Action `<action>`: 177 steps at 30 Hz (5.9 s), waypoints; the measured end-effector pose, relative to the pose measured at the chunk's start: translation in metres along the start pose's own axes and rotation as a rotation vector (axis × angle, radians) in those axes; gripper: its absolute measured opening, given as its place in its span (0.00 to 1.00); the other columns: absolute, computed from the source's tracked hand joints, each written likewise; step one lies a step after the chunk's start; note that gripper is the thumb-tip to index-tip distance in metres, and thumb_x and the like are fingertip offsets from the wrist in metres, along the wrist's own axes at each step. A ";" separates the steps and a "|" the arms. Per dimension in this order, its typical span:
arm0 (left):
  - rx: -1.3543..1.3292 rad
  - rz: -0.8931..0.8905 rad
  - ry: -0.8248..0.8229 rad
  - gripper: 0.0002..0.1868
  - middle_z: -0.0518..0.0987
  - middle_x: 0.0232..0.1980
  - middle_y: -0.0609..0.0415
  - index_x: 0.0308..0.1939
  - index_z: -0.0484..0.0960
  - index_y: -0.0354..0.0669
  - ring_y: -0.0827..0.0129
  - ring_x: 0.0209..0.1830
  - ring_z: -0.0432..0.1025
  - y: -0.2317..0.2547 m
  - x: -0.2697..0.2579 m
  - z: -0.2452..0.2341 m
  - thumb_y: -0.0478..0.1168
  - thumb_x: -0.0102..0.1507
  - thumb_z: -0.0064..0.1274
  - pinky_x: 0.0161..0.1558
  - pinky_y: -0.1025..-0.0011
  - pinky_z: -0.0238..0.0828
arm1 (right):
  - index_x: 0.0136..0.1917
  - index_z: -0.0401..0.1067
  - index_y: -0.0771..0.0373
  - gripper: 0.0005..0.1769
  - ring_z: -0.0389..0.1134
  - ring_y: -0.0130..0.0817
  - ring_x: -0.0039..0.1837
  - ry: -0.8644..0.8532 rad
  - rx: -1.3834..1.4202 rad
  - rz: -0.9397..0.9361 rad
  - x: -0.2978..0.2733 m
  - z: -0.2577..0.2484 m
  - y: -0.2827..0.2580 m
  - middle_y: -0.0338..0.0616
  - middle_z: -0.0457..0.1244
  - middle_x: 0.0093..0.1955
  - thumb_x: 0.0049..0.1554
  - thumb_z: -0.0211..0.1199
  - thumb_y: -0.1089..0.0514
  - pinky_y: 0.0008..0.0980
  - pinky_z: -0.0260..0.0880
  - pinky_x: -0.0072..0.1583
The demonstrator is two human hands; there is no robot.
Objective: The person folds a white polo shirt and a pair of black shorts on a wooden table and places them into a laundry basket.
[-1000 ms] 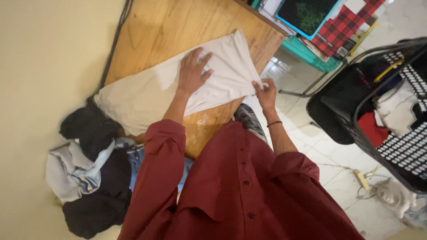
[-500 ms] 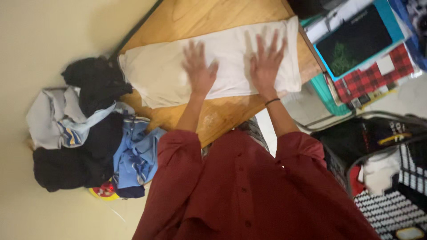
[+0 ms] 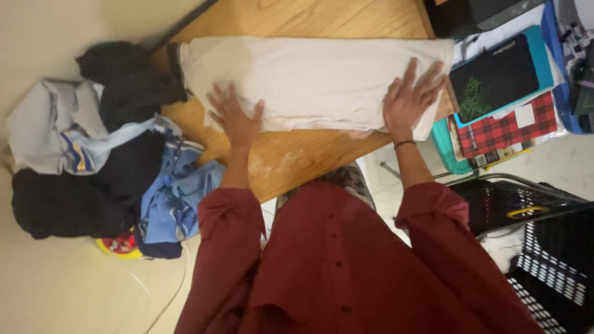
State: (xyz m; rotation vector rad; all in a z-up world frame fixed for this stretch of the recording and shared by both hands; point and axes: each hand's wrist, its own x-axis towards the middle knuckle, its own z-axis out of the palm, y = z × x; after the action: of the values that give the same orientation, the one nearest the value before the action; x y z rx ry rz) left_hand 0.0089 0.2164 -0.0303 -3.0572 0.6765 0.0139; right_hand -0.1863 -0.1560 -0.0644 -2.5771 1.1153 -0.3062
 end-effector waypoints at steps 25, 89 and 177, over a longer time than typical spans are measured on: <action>-0.374 -0.043 -0.077 0.47 0.50 0.83 0.46 0.79 0.59 0.49 0.47 0.83 0.44 -0.079 0.035 -0.063 0.63 0.62 0.59 0.76 0.39 0.43 | 0.80 0.63 0.39 0.29 0.36 0.63 0.87 -0.434 -0.073 -0.445 -0.056 0.005 -0.080 0.46 0.40 0.90 0.67 0.57 0.41 0.76 0.48 0.73; -0.192 0.508 -0.095 0.31 0.61 0.77 0.55 0.74 0.71 0.56 0.56 0.77 0.59 -0.065 -0.063 -0.043 0.35 0.65 0.48 0.65 0.54 0.69 | 0.79 0.58 0.65 0.29 0.36 0.61 0.90 -0.206 -0.111 -0.705 -0.061 -0.004 -0.110 0.44 0.46 0.87 0.69 0.61 0.55 0.63 0.38 0.86; -0.635 0.338 -0.412 0.24 0.70 0.56 0.38 0.58 0.73 0.43 0.41 0.51 0.73 -0.039 -0.062 -0.027 0.54 0.65 0.58 0.47 0.50 0.74 | 0.74 0.70 0.51 0.23 0.54 0.59 0.77 -0.160 0.248 -0.280 -0.188 -0.002 -0.195 0.50 0.53 0.82 0.66 0.59 0.53 0.53 0.57 0.74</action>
State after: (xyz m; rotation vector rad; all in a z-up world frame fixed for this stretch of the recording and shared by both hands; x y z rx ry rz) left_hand -0.0303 0.2779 -0.0024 -3.2463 1.3434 1.0083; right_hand -0.1832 0.1079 -0.0040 -2.4797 0.6180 -0.2767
